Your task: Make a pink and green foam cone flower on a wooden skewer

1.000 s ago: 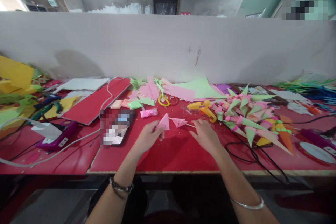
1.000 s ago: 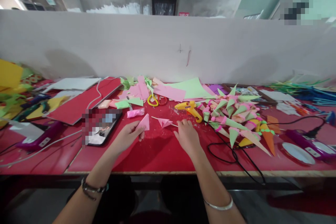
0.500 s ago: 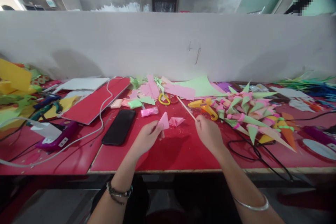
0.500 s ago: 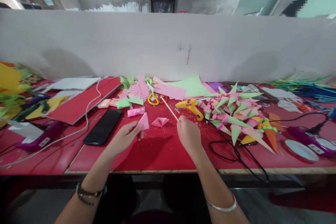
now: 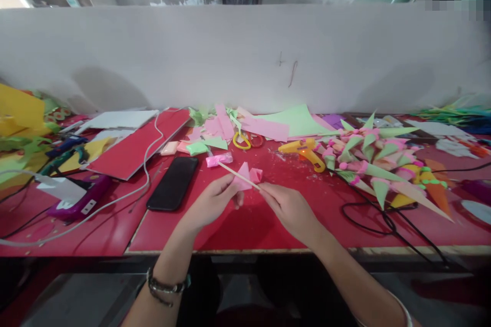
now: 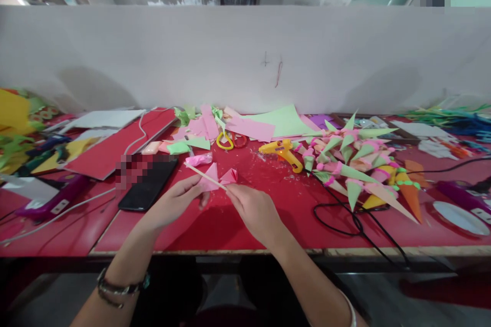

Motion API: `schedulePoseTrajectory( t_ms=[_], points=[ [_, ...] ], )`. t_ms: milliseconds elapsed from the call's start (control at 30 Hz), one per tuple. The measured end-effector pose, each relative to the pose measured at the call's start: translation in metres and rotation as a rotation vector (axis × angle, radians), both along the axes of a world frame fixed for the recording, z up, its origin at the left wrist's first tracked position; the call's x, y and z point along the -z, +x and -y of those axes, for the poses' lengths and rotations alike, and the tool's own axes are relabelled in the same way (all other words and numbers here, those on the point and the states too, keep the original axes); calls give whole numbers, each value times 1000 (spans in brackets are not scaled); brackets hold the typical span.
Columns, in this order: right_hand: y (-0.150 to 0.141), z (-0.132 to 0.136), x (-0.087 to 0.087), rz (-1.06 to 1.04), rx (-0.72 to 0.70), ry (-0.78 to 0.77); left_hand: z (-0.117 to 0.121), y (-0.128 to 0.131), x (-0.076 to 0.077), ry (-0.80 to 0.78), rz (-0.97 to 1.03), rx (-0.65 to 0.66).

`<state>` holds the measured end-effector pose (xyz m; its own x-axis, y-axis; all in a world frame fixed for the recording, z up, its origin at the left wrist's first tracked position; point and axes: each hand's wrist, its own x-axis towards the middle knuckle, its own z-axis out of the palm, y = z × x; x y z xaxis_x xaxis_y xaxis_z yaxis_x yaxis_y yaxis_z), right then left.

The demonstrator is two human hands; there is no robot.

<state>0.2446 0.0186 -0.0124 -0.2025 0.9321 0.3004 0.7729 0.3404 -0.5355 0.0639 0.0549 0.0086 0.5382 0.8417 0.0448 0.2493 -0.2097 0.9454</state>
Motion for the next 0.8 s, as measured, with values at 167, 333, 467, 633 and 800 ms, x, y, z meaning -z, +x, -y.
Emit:
schedulePoseTrajectory(
  t_ms=[167, 333, 467, 633, 800],
  points=[
    [5, 1, -1, -83, -96, -13, 1, -1, -3, 11, -16, -9],
    [12, 2, 0, 7, -101, 9, 1, 0, 0, 14, -60, -33],
    [9, 6, -4, -97, -139, -22, 0, 4, 6, -12, -45, -44],
    [0, 13, -13, -358, -221, -250, 4, 14, 5, -57, -23, 101],
    [2, 11, -12, -524, -156, -268, 9, 19, 2, -50, 76, -32]
  ],
)
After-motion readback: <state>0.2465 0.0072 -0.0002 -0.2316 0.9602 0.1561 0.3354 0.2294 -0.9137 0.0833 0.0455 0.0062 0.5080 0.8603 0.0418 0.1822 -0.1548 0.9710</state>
